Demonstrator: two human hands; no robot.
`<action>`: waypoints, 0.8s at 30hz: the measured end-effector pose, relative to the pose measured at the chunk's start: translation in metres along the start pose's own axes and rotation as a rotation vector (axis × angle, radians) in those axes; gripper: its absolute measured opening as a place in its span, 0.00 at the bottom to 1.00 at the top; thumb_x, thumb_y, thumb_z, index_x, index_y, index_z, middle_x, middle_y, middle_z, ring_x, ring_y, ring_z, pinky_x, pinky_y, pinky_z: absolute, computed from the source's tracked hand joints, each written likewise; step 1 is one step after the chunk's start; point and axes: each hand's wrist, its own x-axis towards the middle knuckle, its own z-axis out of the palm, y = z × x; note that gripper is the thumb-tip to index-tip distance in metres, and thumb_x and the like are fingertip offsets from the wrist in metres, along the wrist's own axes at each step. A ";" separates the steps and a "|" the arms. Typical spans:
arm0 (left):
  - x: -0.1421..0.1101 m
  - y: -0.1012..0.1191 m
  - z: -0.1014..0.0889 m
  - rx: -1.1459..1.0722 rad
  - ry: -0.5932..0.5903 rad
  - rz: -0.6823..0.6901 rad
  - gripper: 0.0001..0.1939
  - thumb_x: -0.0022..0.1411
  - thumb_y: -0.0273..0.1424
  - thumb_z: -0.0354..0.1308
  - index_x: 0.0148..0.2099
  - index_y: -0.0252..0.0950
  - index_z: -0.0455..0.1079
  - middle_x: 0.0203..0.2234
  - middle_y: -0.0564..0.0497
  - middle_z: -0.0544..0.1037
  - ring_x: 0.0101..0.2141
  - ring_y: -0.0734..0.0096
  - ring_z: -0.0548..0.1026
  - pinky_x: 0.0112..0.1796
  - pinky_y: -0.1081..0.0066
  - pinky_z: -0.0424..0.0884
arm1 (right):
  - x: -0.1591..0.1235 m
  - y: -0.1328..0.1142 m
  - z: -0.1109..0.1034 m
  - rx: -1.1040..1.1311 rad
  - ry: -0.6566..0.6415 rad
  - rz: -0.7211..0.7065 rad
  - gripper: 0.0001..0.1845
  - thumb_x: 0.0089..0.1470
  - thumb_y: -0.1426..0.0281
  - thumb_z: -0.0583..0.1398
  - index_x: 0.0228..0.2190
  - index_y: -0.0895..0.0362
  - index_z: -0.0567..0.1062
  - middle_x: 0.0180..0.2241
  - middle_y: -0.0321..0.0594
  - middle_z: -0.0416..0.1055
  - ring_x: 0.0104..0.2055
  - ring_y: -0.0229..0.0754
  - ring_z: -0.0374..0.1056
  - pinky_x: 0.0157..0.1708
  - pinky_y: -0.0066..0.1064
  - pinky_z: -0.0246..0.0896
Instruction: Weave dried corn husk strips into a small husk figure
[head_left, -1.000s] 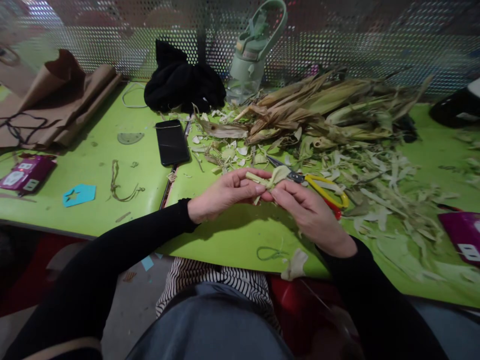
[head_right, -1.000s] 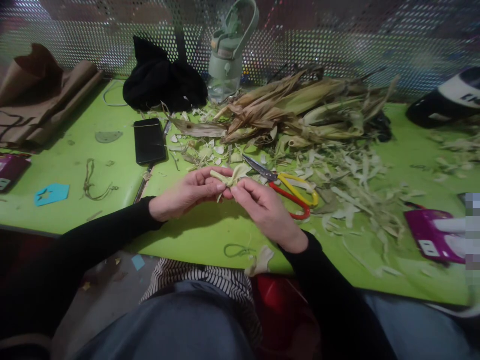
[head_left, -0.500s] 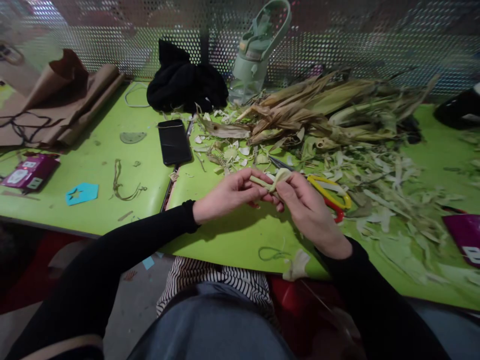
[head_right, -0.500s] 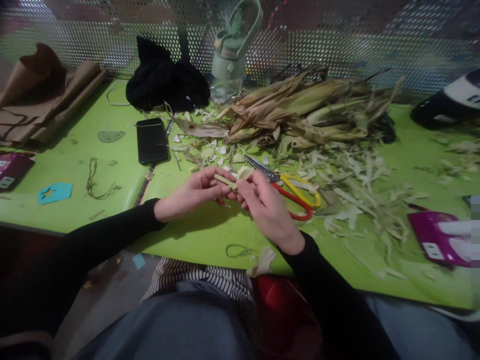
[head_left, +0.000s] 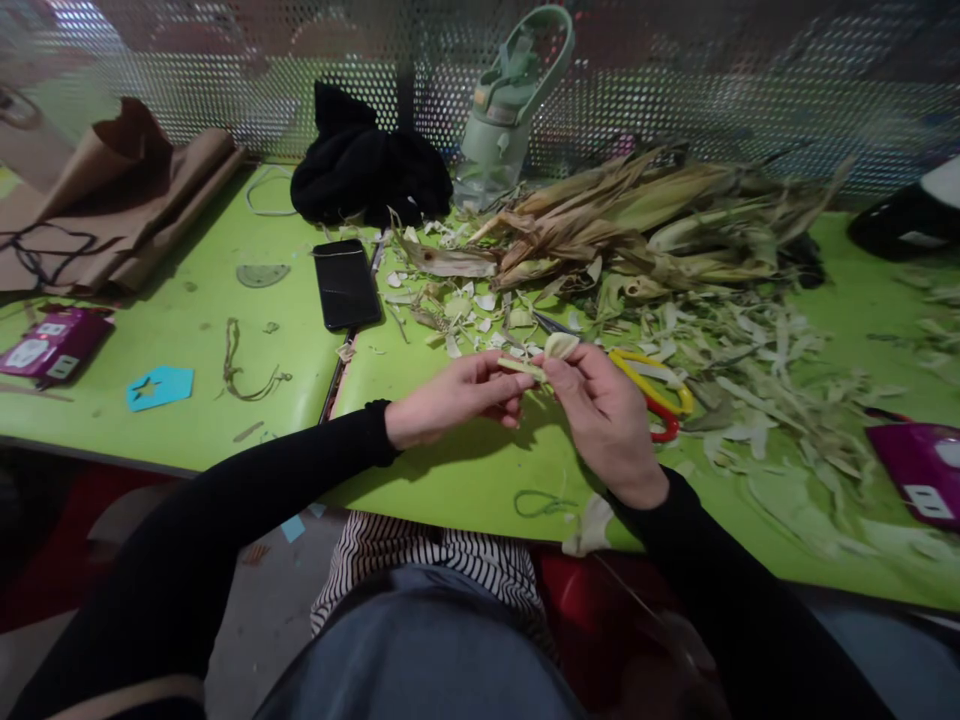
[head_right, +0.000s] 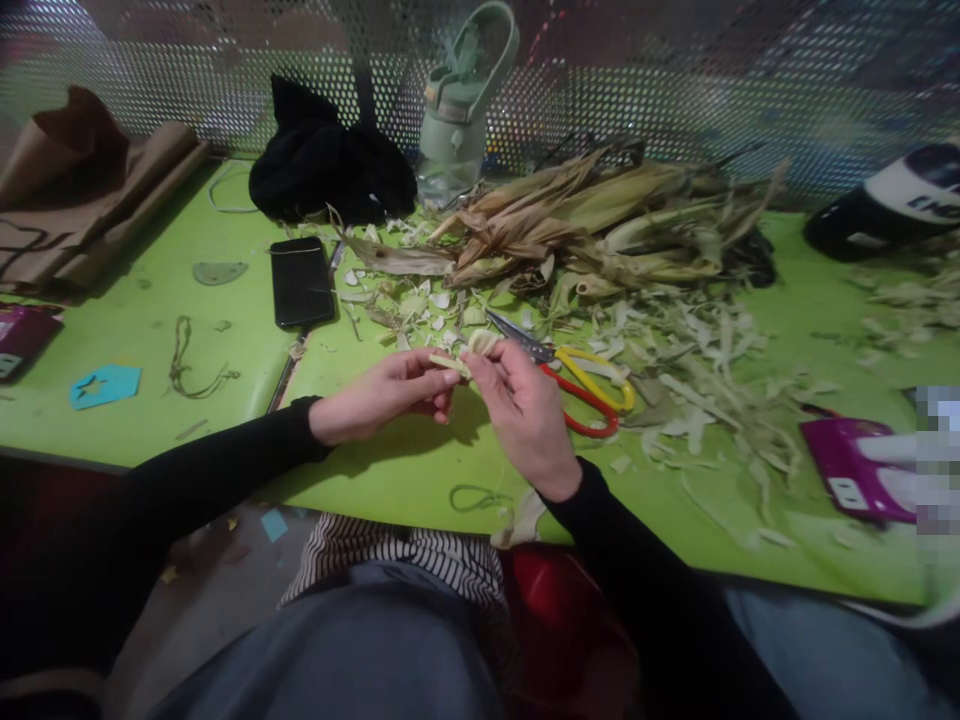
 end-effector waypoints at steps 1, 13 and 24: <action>0.000 0.001 -0.001 0.010 -0.026 0.001 0.06 0.65 0.30 0.59 0.37 0.32 0.67 0.22 0.58 0.72 0.25 0.81 0.70 0.34 0.74 0.70 | 0.000 -0.001 0.000 0.019 0.010 -0.001 0.13 0.63 0.56 0.58 0.34 0.52 0.71 0.25 0.33 0.63 0.25 0.37 0.59 0.24 0.30 0.54; -0.006 0.001 0.005 0.301 -0.068 0.078 0.08 0.67 0.33 0.55 0.39 0.32 0.65 0.25 0.56 0.70 0.28 0.79 0.68 0.35 0.73 0.66 | -0.003 -0.002 -0.003 0.120 0.079 0.096 0.14 0.61 0.58 0.61 0.30 0.54 0.73 0.22 0.30 0.59 0.22 0.32 0.52 0.21 0.27 0.46; -0.012 0.014 0.000 0.810 -0.030 0.306 0.15 0.72 0.36 0.45 0.37 0.34 0.67 0.34 0.50 0.73 0.37 0.71 0.70 0.42 0.70 0.66 | 0.000 0.007 -0.007 0.233 0.099 0.173 0.13 0.59 0.56 0.63 0.33 0.52 0.76 0.20 0.29 0.56 0.21 0.34 0.50 0.19 0.28 0.45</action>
